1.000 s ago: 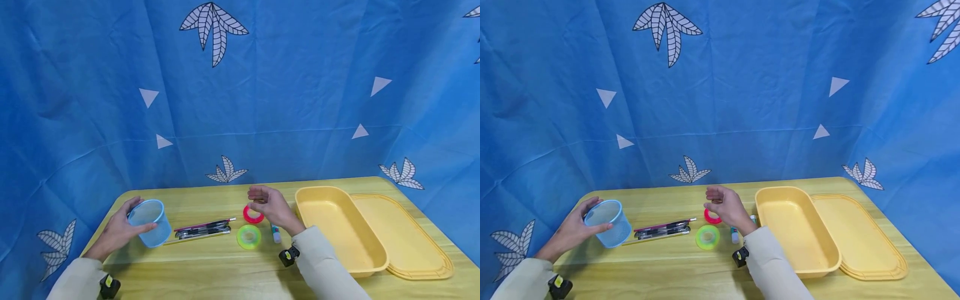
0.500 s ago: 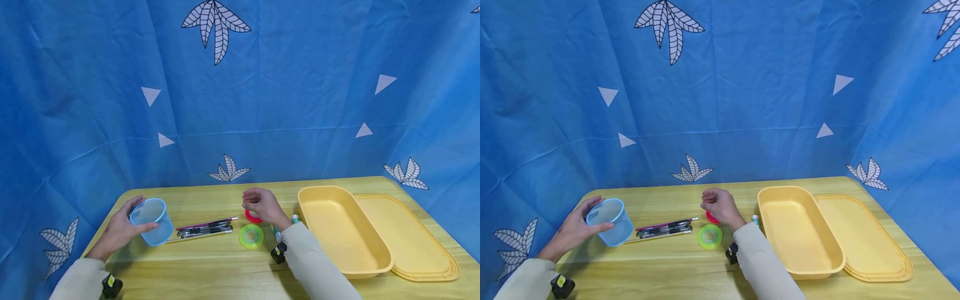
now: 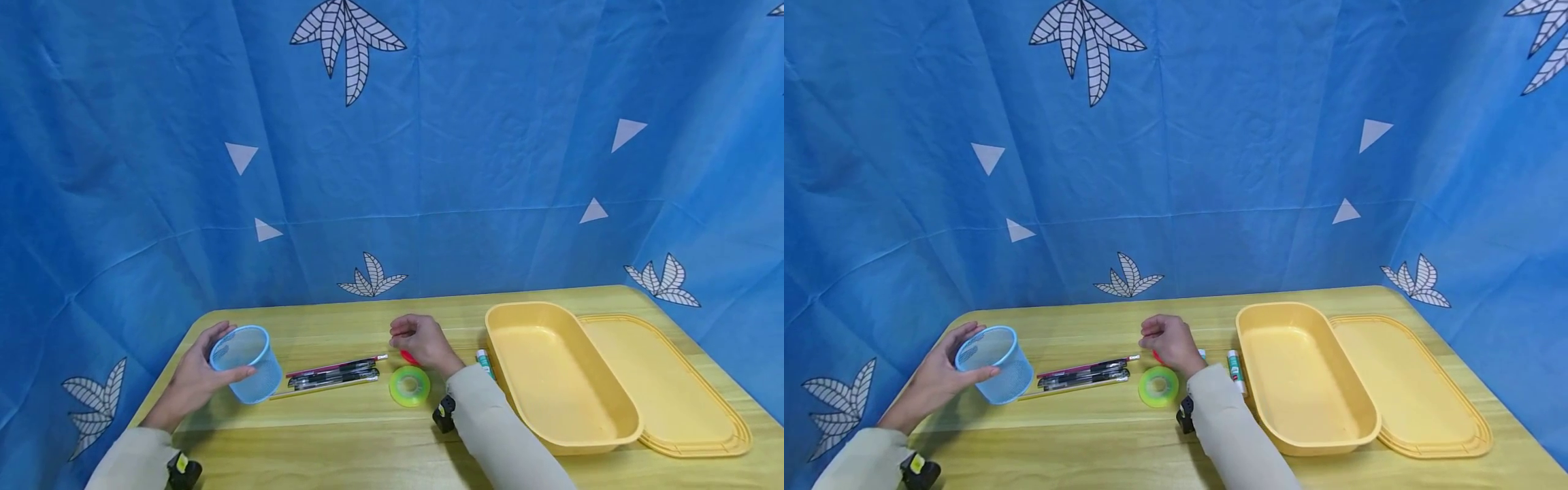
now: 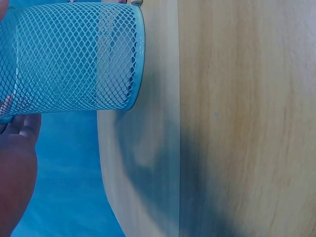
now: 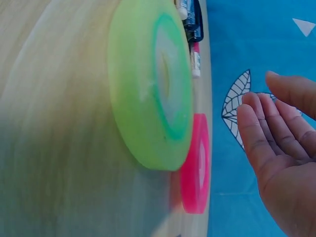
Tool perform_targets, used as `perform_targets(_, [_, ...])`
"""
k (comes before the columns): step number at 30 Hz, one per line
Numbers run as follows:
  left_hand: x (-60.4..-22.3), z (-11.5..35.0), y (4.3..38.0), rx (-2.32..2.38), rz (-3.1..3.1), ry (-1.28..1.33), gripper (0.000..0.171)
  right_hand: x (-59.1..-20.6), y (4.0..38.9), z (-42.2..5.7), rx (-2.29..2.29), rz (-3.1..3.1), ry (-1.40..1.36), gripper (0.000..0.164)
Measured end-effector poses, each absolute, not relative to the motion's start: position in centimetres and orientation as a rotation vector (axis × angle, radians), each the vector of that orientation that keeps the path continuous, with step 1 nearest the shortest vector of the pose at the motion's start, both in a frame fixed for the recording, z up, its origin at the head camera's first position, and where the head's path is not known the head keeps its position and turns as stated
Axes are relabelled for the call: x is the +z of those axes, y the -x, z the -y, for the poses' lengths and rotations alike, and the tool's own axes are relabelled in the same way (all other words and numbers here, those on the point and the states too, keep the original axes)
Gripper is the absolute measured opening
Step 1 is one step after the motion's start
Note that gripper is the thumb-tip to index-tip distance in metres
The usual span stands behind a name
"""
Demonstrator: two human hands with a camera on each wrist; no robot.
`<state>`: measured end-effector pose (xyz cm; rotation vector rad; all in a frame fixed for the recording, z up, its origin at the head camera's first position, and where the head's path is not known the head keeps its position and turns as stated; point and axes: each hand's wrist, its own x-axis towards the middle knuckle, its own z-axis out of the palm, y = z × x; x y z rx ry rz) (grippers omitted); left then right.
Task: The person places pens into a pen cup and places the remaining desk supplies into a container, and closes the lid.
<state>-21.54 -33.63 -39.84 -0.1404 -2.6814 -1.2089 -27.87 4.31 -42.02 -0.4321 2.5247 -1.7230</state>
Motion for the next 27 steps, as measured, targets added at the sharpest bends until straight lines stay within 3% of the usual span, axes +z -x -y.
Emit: perform_targets(27, [-40.3,34.5,21.8,-1.336,2.623,0.321,0.094,-43.5,28.7,-2.1,-1.582,-2.446,0.435,0.020])
